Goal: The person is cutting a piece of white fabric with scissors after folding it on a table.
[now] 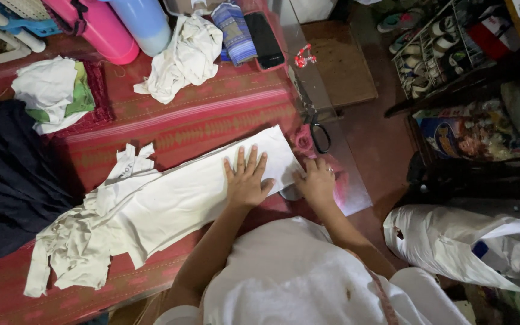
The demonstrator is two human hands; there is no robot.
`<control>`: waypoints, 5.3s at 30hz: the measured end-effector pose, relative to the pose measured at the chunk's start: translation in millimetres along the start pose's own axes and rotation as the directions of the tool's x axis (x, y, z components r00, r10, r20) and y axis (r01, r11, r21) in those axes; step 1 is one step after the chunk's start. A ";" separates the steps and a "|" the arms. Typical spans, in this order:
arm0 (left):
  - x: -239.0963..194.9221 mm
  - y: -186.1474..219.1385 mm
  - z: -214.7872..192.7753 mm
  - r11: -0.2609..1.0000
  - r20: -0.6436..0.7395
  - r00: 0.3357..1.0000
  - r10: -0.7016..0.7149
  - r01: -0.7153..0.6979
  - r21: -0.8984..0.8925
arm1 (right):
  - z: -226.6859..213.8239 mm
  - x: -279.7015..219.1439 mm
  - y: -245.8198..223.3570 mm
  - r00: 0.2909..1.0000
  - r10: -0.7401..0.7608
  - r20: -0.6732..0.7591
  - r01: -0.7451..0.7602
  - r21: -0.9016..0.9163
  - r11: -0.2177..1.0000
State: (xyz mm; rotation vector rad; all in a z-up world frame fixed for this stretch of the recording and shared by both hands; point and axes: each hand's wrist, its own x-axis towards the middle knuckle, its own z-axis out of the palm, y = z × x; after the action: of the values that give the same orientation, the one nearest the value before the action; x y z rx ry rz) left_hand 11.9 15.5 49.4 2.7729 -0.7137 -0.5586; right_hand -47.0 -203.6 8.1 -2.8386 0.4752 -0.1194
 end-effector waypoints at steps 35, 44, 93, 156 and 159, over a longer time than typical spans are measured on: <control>2.5 1.3 11.2 0.964 -0.035 0.965 0.261 -0.262 -0.045 | 20.8 40.6 -17.8 0.936 0.194 0.294 -0.246 0.151 0.958; 24.9 -42.8 70.7 -0.177 -0.273 0.950 -0.152 -0.298 -0.938 | -8.9 30.9 -39.2 0.947 0.158 0.279 -0.259 0.372 0.891; -37.2 -108.3 10.1 -0.737 0.460 0.873 -0.161 0.203 -0.645 | 64.0 117.2 -70.3 0.732 -0.680 -0.027 0.675 0.159 0.720; -46.9 -78.3 -8.8 -0.727 0.300 0.921 -0.250 0.027 -0.687 | 30.0 58.3 -159.2 0.711 -0.505 0.489 0.263 0.482 0.836; -53.3 -74.3 -15.8 -0.660 0.230 0.926 -0.299 -0.027 -0.751 | 6.4 47.0 -169.5 0.718 -0.495 0.490 0.308 0.414 0.857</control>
State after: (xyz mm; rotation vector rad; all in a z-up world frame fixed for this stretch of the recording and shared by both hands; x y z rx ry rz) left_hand 6.3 107.8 57.3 0.7042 0.5055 -0.4730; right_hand 50.5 -62.9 49.1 -2.4344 -0.2933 0.5455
